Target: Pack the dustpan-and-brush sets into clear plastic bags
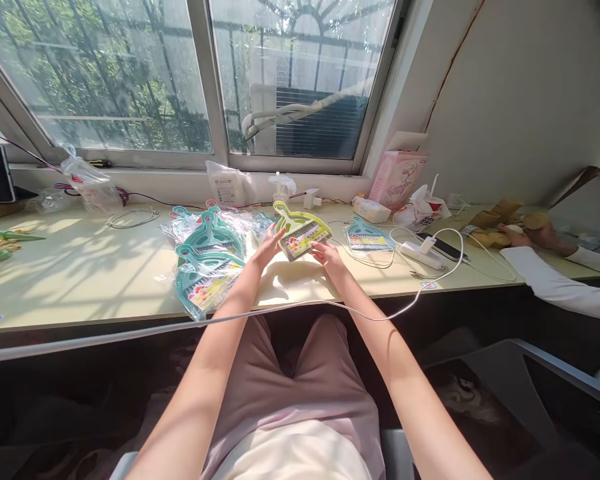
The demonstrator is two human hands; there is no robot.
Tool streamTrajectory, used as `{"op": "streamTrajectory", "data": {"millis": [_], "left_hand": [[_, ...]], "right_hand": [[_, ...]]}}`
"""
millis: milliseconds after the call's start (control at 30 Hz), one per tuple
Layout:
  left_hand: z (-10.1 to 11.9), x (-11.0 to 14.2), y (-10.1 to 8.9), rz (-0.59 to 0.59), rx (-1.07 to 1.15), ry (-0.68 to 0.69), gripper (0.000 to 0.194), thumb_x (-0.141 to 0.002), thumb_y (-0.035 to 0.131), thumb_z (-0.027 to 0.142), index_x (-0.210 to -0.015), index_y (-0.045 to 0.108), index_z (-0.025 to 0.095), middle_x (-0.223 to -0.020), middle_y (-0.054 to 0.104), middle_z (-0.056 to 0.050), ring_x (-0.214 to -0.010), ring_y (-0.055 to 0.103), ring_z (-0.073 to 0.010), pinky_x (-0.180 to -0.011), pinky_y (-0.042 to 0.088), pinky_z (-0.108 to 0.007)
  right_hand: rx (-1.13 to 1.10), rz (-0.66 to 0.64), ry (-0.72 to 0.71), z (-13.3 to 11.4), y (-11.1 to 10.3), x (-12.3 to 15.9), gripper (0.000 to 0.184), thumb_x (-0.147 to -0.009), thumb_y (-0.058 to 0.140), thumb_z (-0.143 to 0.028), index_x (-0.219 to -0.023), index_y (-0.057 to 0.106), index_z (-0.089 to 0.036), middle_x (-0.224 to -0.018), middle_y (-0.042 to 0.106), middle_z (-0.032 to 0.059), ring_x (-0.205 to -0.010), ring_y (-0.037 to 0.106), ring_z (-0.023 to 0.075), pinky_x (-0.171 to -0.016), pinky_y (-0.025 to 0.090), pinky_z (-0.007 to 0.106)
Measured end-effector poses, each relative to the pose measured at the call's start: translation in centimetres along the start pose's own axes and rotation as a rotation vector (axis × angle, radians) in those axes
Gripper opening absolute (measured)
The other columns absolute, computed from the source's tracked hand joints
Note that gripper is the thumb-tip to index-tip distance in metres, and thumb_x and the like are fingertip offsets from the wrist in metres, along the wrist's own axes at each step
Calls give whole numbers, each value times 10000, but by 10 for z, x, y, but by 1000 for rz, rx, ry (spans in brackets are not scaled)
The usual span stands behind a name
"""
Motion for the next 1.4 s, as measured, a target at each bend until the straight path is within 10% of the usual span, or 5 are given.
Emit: {"op": "streamTrajectory", "data": {"millis": [333, 733, 1033, 1233, 1400], "left_hand": [[13, -10, -36, 305, -773, 248, 572, -891, 612, 82, -1443, 724, 184, -1544, 685, -241, -1709, 329, -454, -1438, -21, -669], [27, 8, 4, 195, -957, 541, 430, -1036, 458, 90, -952, 825, 297, -1158, 874, -28, -1321, 722, -276, -1456, 162, -636], [8, -2, -11, 81, -999, 263, 397, -827, 523, -27, -636, 729, 253, -1275, 835, -100, -1474, 595, -400, -1347, -12, -890], [11, 11, 11, 162, -1068, 296, 304, -1006, 589, 189, -1181, 837, 208, -1424, 749, -190, -1570, 523, -441, -1413, -17, -789], [-12, 17, 50, -271, -1185, 347, 363, -1032, 596, 216, -1340, 787, 202, -1498, 749, -153, -1523, 595, -364, -1446, 48, -701]], "right_hand": [[33, 111, -33, -19, -99, 25, 274, -673, 944, -304, -841, 731, -271, -941, 862, 35, -876, 847, 281, -760, 692, 375], [-147, 342, 24, -65, -161, 58, 217, -809, 860, -9, -776, 762, -200, -639, 768, -20, -500, 715, 103, -436, 504, 116], [-64, 363, 92, -71, -173, 65, 232, -878, 792, 23, -784, 746, -184, -663, 775, 2, -514, 722, 96, -452, 506, 110], [-11, 319, 60, -70, -166, 57, 189, -869, 807, -22, -790, 750, -184, -711, 797, 18, -571, 744, 113, -486, 504, 139], [54, 303, 41, -63, -168, 58, 153, -808, 881, -88, -825, 768, -191, -780, 836, 49, -606, 773, 153, -443, 472, 156]]}}
Point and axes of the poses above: each hand's wrist, its own x-axis away from the middle knuckle, its own y-axis out of the palm, z = x × y, the point moved 4 cm from there along -x, towards the middle knuckle
